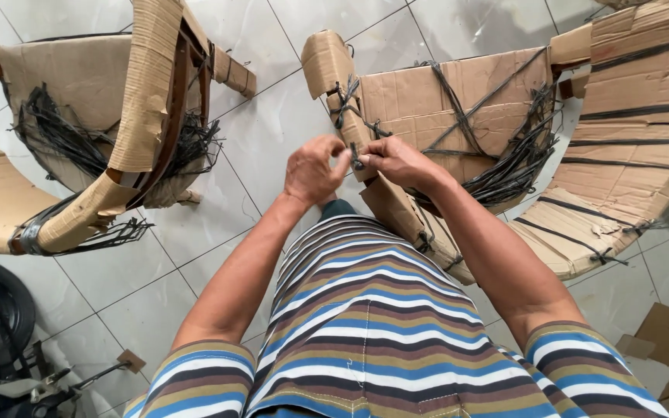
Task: Wrapping a wooden chair frame with protective cardboard and securing it with plastic ties
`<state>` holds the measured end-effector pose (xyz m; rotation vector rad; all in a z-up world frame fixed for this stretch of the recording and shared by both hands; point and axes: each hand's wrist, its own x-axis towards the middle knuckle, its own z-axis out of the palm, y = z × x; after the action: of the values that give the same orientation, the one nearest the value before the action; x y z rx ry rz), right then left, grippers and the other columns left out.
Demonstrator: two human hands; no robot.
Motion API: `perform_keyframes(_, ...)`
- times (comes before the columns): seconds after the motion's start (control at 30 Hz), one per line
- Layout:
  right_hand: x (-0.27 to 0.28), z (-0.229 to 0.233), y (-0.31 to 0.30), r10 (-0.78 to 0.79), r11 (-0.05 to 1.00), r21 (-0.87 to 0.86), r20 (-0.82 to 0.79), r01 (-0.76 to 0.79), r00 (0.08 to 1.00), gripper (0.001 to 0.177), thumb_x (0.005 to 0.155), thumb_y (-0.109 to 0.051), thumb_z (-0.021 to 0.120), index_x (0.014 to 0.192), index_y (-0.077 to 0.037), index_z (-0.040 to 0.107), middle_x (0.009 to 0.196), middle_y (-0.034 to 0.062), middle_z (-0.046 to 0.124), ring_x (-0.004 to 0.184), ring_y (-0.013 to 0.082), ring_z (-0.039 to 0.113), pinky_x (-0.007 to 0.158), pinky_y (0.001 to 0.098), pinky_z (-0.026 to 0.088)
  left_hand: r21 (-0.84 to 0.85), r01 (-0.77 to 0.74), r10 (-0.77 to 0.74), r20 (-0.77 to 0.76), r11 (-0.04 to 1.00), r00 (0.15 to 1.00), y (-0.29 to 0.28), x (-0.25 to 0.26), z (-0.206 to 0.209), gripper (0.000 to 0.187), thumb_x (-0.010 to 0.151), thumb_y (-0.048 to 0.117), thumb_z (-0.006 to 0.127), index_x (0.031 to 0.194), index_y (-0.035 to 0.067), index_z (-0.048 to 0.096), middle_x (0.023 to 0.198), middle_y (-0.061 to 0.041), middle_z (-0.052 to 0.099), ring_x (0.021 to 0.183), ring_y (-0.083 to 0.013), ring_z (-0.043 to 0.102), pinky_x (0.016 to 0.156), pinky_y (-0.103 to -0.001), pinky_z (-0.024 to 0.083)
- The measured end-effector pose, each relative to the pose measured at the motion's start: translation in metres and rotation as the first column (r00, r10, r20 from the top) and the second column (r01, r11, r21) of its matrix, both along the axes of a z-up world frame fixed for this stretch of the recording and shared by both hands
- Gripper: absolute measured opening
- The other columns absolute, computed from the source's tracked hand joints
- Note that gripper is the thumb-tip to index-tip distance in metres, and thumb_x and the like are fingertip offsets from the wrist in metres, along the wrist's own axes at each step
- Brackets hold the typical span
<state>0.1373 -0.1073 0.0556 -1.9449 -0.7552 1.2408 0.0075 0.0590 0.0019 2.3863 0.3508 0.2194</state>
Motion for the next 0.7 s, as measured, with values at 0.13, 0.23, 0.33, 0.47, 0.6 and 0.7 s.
perform_keyframes(0.13,-0.006,0.0,0.002,-0.074,0.997,0.005,-0.063,0.075,0.995,0.021,0.099,-0.026,0.061,0.099,-0.012,0.077,0.079,0.0065,0.075,0.083,0.0167,0.066,0.079,0.0359,0.052,0.027,0.084,-0.082,-0.055,0.996,0.995,-0.031,-0.012,0.017,0.036,0.085,0.041,0.078,0.097,0.008,0.067,0.082,-0.013,0.066,0.086,-0.0346,0.07,0.069,-0.05,0.061)
perform_keyframes(0.23,0.0,-0.007,0.0,-0.053,0.998,-0.039,0.003,0.053,0.999,0.02,0.099,-0.026,0.06,0.097,-0.017,0.077,0.078,0.0042,0.076,0.082,0.0193,0.073,0.075,0.0359,0.053,0.216,-0.024,0.035,-0.05,0.976,0.998,-0.042,-0.007,-0.032,0.025,0.086,0.042,0.076,0.091,0.019,0.066,0.075,0.0,0.06,0.079,-0.023,0.069,0.064,-0.038,0.061)
perform_keyframes(0.33,0.006,-0.012,0.004,0.07,0.991,-0.121,0.148,-0.052,0.987,0.019,0.097,-0.034,0.064,0.102,-0.024,0.079,0.092,0.0079,0.077,0.1,0.032,0.072,0.085,0.0451,0.055,0.149,-0.003,0.032,-0.192,0.989,0.981,-0.038,-0.003,-0.018,0.02,0.089,0.037,0.072,0.085,0.02,0.062,0.073,0.0,0.06,0.08,-0.0246,0.07,0.066,-0.042,0.061)
perform_keyframes(0.47,0.012,-0.006,0.01,0.187,0.976,-0.17,0.311,-0.139,0.932,0.015,0.096,-0.033,0.067,0.105,-0.025,0.076,0.091,0.0072,0.076,0.1,0.0315,0.072,0.086,0.0461,0.057,-0.026,0.009,-0.018,-0.377,1.0,0.926,-0.021,0.0,0.015,0.023,0.095,0.041,0.06,0.083,0.023,0.066,0.075,0.0,0.067,0.081,-0.0246,0.073,0.07,-0.041,0.061)
perform_keyframes(0.6,0.014,-0.008,0.004,0.209,0.968,-0.217,0.422,-0.125,0.882,0.015,0.097,-0.036,0.066,0.105,-0.025,0.073,0.097,0.0045,0.074,0.103,0.0282,0.072,0.086,0.0455,0.057,0.015,0.134,-0.11,-0.479,0.991,0.871,-0.007,-0.011,0.015,0.027,0.091,0.036,0.055,0.076,0.015,0.063,0.072,-0.011,0.067,0.079,-0.036,0.072,0.071,-0.051,0.058)
perform_keyframes(0.7,0.019,-0.01,-0.007,0.145,0.969,-0.242,0.393,-0.05,0.908,0.018,0.099,-0.036,0.063,0.108,-0.025,0.073,0.1,0.0092,0.074,0.107,0.0329,0.07,0.089,0.0498,0.056,-0.24,0.067,-0.193,-0.554,0.969,0.81,0.003,-0.018,0.021,0.029,0.095,0.034,0.053,0.085,0.011,0.067,0.078,-0.019,0.069,0.078,-0.038,0.07,0.071,-0.048,0.056)
